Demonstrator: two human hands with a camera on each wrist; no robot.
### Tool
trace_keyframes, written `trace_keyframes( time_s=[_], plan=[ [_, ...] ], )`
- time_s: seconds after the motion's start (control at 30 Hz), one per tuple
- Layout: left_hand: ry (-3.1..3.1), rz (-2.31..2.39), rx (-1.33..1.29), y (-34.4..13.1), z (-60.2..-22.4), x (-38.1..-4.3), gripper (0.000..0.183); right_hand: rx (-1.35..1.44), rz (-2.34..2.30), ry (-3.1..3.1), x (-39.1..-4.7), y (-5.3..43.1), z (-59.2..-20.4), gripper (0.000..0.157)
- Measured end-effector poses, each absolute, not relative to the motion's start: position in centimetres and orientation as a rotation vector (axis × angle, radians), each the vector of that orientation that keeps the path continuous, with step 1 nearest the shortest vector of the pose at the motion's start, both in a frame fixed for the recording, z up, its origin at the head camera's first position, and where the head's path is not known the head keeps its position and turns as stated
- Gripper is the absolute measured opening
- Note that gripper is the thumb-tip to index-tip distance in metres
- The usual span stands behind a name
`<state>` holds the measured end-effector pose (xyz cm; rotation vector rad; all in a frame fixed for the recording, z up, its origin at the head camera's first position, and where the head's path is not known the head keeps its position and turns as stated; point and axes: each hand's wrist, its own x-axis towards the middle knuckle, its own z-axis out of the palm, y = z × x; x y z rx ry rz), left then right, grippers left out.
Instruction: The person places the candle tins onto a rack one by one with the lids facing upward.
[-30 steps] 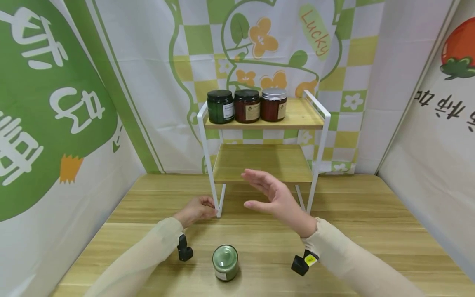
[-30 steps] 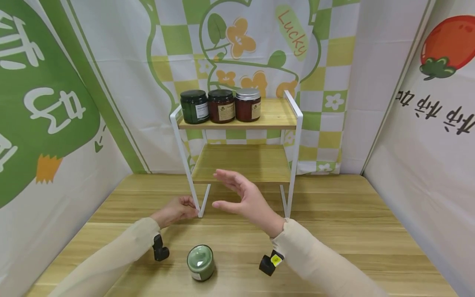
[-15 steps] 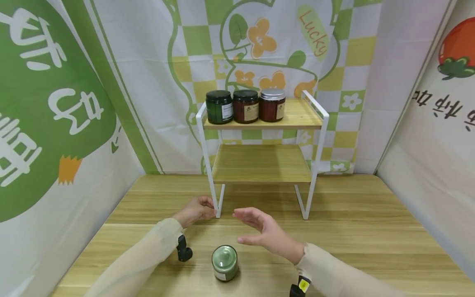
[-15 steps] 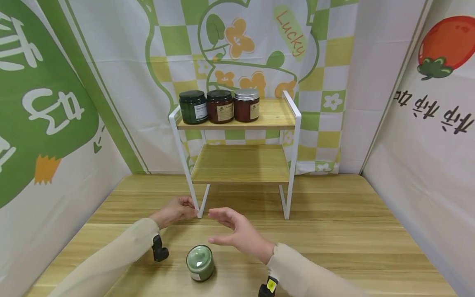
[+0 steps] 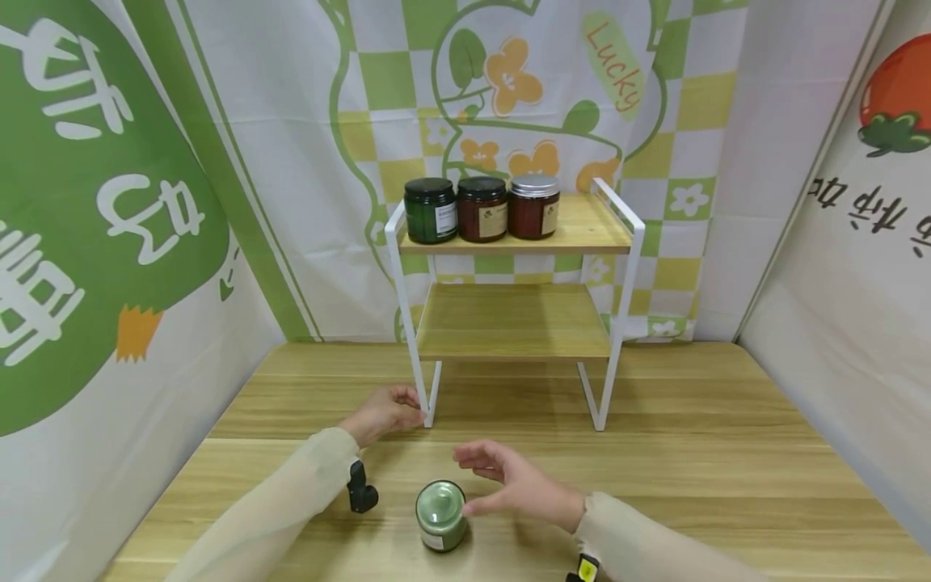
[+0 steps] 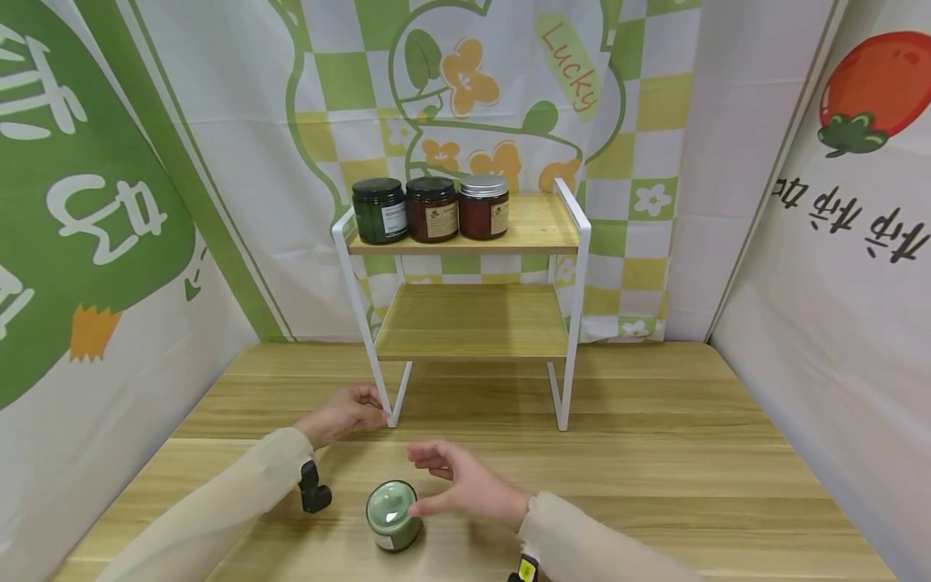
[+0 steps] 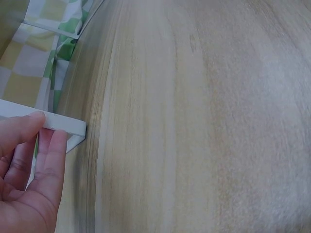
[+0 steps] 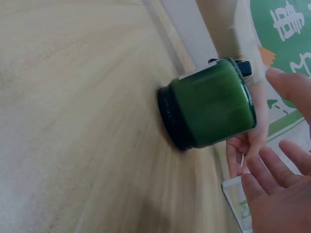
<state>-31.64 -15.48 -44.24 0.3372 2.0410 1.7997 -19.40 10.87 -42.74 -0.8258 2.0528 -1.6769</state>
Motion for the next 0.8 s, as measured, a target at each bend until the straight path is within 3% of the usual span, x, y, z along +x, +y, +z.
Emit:
trace_keyframes(
  time_s=[0.8],
  plan=[
    [2.053, 1.796, 0.341, -15.4, -44.2, -31.5, 0.014, -0.792, -1.636, 1.925, -18.9, 9.8, -45.3, 0.073]
  ],
)
